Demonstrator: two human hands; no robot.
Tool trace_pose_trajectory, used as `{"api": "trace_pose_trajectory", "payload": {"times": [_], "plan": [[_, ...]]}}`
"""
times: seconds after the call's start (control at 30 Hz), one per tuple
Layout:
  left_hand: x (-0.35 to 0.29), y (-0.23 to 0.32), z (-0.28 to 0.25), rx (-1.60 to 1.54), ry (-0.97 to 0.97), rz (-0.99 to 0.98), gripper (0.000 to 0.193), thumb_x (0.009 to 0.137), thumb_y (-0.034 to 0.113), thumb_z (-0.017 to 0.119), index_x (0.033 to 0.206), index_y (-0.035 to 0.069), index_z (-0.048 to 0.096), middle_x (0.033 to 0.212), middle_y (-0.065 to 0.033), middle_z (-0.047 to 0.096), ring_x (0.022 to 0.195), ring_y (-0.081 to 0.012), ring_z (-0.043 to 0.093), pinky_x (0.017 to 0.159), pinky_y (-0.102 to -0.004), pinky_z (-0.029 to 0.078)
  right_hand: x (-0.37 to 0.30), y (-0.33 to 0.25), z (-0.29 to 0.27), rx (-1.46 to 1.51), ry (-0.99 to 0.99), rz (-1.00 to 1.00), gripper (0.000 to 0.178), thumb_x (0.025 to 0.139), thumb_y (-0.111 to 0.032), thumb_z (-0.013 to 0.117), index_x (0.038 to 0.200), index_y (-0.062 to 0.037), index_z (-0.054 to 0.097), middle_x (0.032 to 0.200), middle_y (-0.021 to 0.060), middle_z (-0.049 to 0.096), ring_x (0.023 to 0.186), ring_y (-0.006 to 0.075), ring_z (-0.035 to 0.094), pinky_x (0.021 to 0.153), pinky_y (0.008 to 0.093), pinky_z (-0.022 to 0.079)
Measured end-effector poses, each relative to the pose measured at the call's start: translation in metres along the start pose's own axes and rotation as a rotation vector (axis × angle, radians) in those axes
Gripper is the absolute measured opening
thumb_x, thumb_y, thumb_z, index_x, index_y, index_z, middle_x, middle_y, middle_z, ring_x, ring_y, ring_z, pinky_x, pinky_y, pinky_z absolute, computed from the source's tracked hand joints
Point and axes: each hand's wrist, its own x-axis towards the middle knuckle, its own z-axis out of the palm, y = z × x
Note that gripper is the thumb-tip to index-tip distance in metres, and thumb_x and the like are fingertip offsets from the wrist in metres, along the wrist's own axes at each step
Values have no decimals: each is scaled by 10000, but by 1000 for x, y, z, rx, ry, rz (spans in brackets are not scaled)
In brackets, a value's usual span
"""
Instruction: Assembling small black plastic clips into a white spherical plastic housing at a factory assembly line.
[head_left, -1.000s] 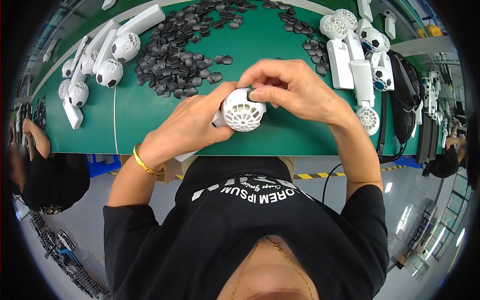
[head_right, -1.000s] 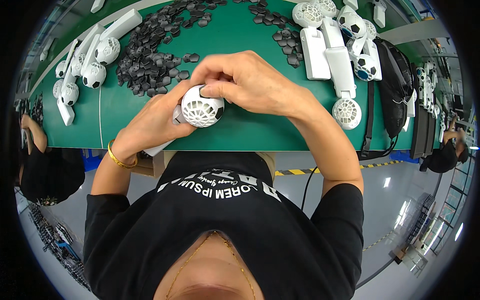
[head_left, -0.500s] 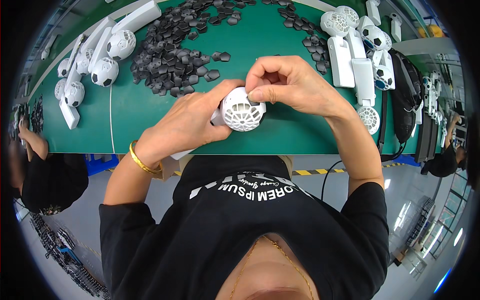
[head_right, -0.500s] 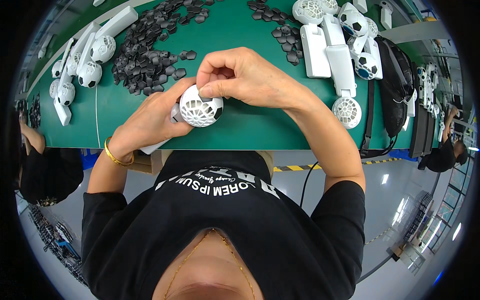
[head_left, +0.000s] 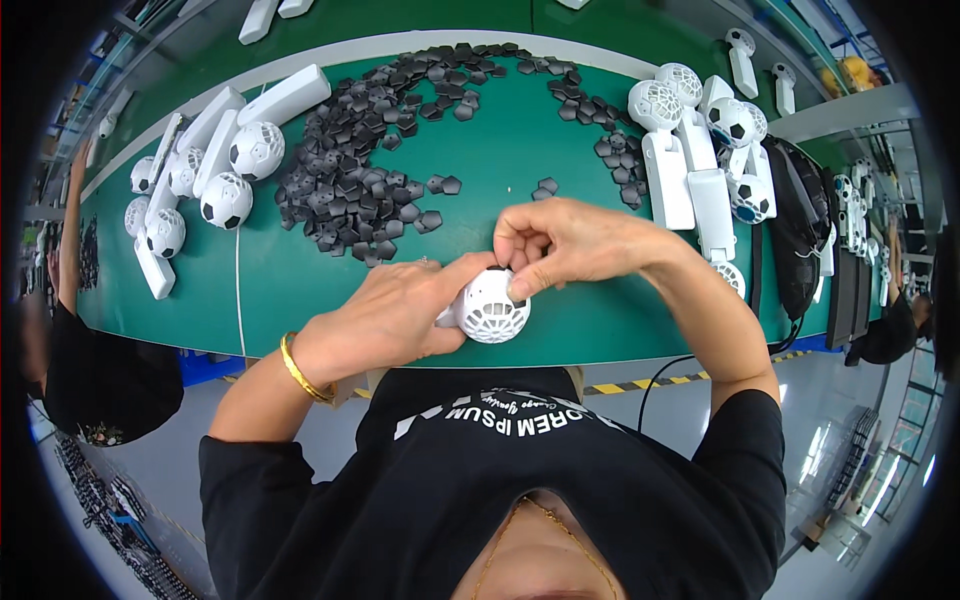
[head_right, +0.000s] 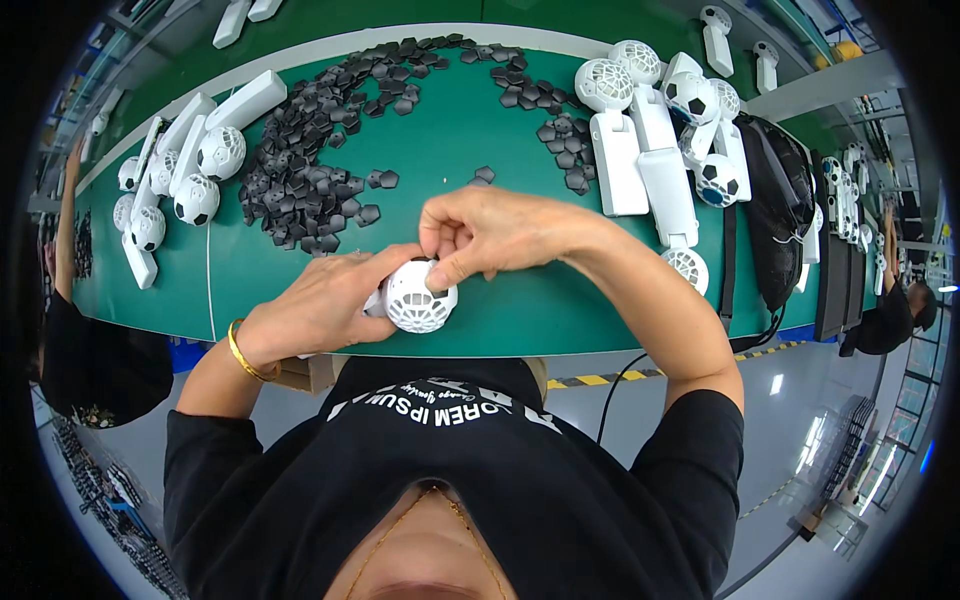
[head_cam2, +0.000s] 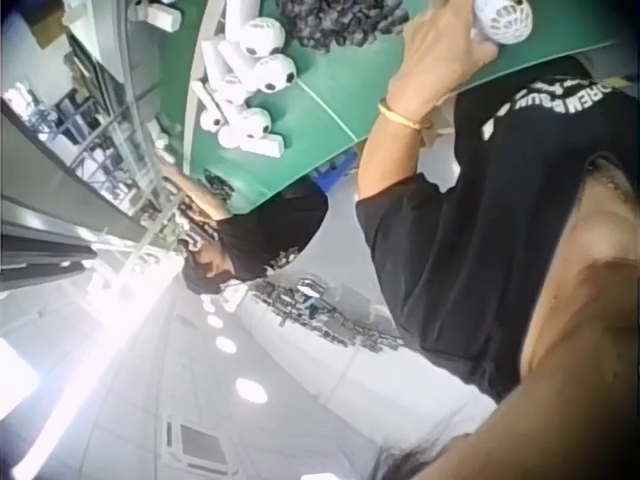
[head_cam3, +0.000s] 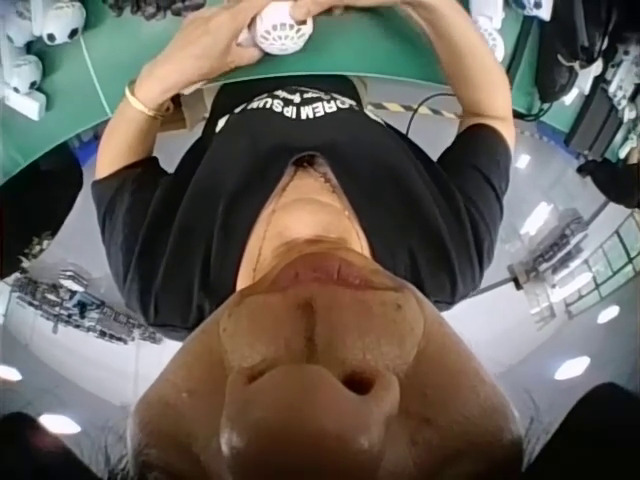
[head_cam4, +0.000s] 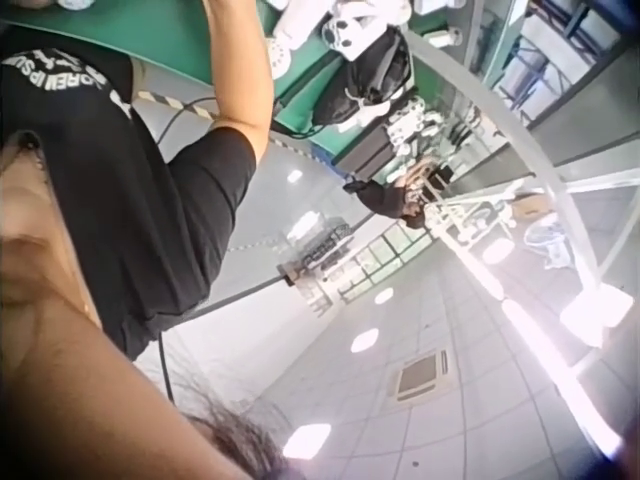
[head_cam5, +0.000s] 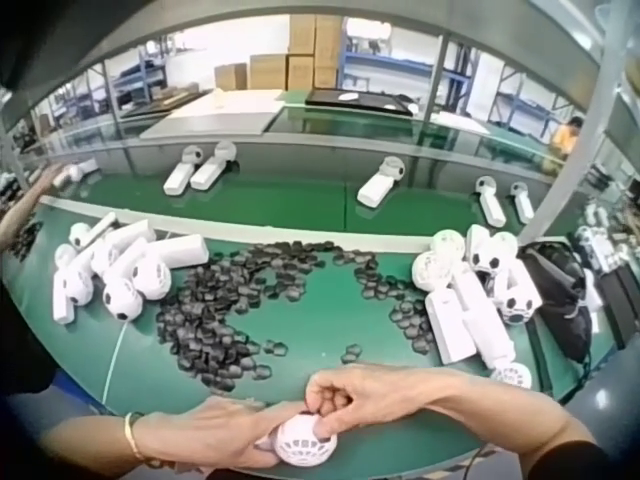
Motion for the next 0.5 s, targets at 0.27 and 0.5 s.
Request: {"api": "trace_pose_trajectory", "payload": {"times": [0.27, 0.5], "plan": [[-5, -2, -3, -2, 66, -42, 542, 740, 141, 695, 1206, 51, 434, 853, -205, 647, 815, -376, 635, 698, -458, 491, 77, 5, -67, -635, 880, -374, 167, 855, -121, 655, 1004, -46, 656, 828, 67, 639, 725, 182, 605, 675, 326, 500], [-10, -6, -4, -17, 133, -48, 514, 739, 134, 695, 1176, 45, 438, 847, -208, 651, 790, -384, 641, 687, -459, 496, 95, 3, -72, -841, 806, -371, 175, 848, -98, 642, 1016, -53, 659, 844, 102, 603, 828, 266, 616, 751, 373, 498]]}}
